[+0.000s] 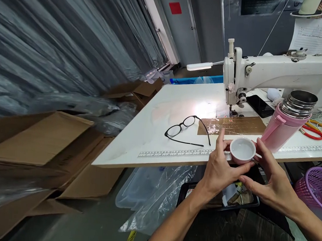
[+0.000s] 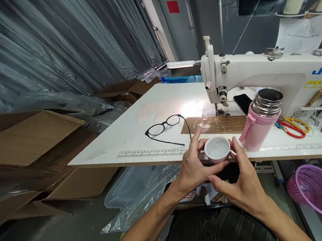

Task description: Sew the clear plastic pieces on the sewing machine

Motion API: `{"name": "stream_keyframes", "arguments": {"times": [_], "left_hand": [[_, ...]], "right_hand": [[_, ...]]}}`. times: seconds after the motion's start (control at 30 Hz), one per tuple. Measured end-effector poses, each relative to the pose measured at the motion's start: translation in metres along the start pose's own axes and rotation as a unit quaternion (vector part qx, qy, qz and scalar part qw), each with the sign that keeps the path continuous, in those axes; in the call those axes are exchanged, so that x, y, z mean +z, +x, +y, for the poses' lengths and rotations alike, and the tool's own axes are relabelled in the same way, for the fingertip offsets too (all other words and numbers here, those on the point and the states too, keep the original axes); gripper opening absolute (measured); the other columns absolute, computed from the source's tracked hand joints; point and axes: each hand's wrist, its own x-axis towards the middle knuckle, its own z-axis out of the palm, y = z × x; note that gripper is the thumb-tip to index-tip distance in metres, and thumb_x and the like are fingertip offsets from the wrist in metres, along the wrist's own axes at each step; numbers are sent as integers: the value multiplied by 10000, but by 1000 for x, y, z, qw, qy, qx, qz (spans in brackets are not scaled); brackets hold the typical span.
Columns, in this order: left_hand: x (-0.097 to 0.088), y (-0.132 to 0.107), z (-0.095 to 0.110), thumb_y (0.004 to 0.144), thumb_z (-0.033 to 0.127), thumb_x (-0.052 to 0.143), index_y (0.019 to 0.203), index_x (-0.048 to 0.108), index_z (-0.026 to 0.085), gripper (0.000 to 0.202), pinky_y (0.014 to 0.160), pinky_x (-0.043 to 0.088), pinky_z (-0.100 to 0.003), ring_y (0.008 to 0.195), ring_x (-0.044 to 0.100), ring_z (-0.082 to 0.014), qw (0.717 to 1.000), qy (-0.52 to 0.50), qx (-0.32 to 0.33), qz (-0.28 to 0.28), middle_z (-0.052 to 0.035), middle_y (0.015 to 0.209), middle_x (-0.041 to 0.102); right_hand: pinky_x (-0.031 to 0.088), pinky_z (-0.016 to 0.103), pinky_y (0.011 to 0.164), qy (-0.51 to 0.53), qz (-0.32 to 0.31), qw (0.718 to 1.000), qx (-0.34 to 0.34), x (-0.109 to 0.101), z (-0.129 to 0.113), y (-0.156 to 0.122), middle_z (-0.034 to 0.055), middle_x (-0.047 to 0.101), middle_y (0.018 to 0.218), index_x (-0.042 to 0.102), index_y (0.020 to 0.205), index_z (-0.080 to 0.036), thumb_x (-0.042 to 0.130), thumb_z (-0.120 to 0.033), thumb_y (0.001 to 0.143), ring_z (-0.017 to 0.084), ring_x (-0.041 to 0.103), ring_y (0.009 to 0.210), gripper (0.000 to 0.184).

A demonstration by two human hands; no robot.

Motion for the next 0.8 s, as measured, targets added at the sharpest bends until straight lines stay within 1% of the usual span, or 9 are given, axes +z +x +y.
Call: {"name": "stream_keyframes", "arguments": {"times": [0.13, 0.2, 0.3, 0.33, 0.4, 0.5, 0.6, 0.7, 0.8], "left_hand": [[-3, -10, 8, 699, 416, 882, 1585, 170, 165, 1164, 856, 608, -373, 998, 726, -250, 999, 20, 42, 13, -112, 1123, 723], [0, -14, 11, 712, 447, 876, 1593, 130, 163, 1188, 844, 611, -363, 988, 730, -246, 997, 32, 68, 16, -113, 1120, 722], [4, -21, 13, 756, 457, 852, 1604, 50, 164, 1203, 879, 607, -362, 1009, 728, -240, 994, 42, 99, 16, -124, 1154, 714], [3, -22, 13, 777, 447, 839, 1607, 26, 170, 1194, 911, 601, -373, 1037, 724, -244, 993, 43, 114, 3, -132, 1179, 710], [-2, -21, 12, 808, 429, 815, 1615, 9, 196, 1165, 1004, 569, -424, 1163, 688, -275, 986, 44, 150, -54, -167, 1293, 672], [-10, -7, 11, 784, 479, 833, 1623, 58, 223, 1170, 1121, 481, -533, 1383, 531, -355, 970, 51, 184, -152, -226, 1519, 495], [-1, 20, 14, 706, 557, 869, 1613, 142, 194, 1218, 1170, 412, -592, 1462, 423, -391, 971, 32, 157, -179, -251, 1589, 388], [25, 51, 25, 612, 589, 909, 1604, 180, 161, 1303, 1211, 355, -589, 1490, 375, -394, 979, -21, 97, -177, -248, 1600, 371], [54, 77, 39, 573, 576, 929, 1604, 179, 150, 1343, 1190, 391, -576, 1451, 437, -394, 979, -89, 25, -182, -241, 1570, 423]], "right_hand": [[540, 483, 1079, 59, 22, 997, 34, 8, -10, 1, 155, 544, 1480, 361, 1574, -244, 737, -458, 873, 305, 592, 1305, 823], [562, 487, 1049, 59, 36, 996, 53, 9, -14, 3, 162, 596, 1410, 431, 1525, -218, 756, -461, 849, 307, 634, 1241, 788], [606, 472, 964, 33, 55, 996, 62, 6, -21, 3, 142, 670, 1272, 537, 1400, -207, 773, -411, 818, 290, 692, 1113, 660], [620, 457, 930, 26, 61, 996, 60, 3, -23, 2, 129, 686, 1231, 556, 1359, -210, 775, -384, 809, 279, 704, 1073, 617], [634, 427, 886, 20, 76, 995, 56, -4, -26, -2, 111, 702, 1186, 574, 1302, -215, 782, -346, 788, 261, 716, 1024, 569], [638, 404, 878, 8, 111, 992, 66, -21, -30, -12, 102, 715, 1161, 599, 1258, -223, 797, -351, 770, 246, 724, 993, 541], [649, 379, 842, -16, 155, 985, 76, -45, -36, -19, 83, 727, 1124, 635, 1228, -237, 815, -374, 755, 229, 734, 941, 524], [665, 366, 767, -39, 205, 974, 85, -72, -43, -18, 65, 744, 1053, 670, 1162, -241, 854, -389, 686, 228, 743, 875, 531], [673, 407, 786, -61, 251, 961, 97, -98, -46, -15, 72, 762, 996, 705, 1070, -233, 882, -390, 609, 250, 752, 856, 518]]}}
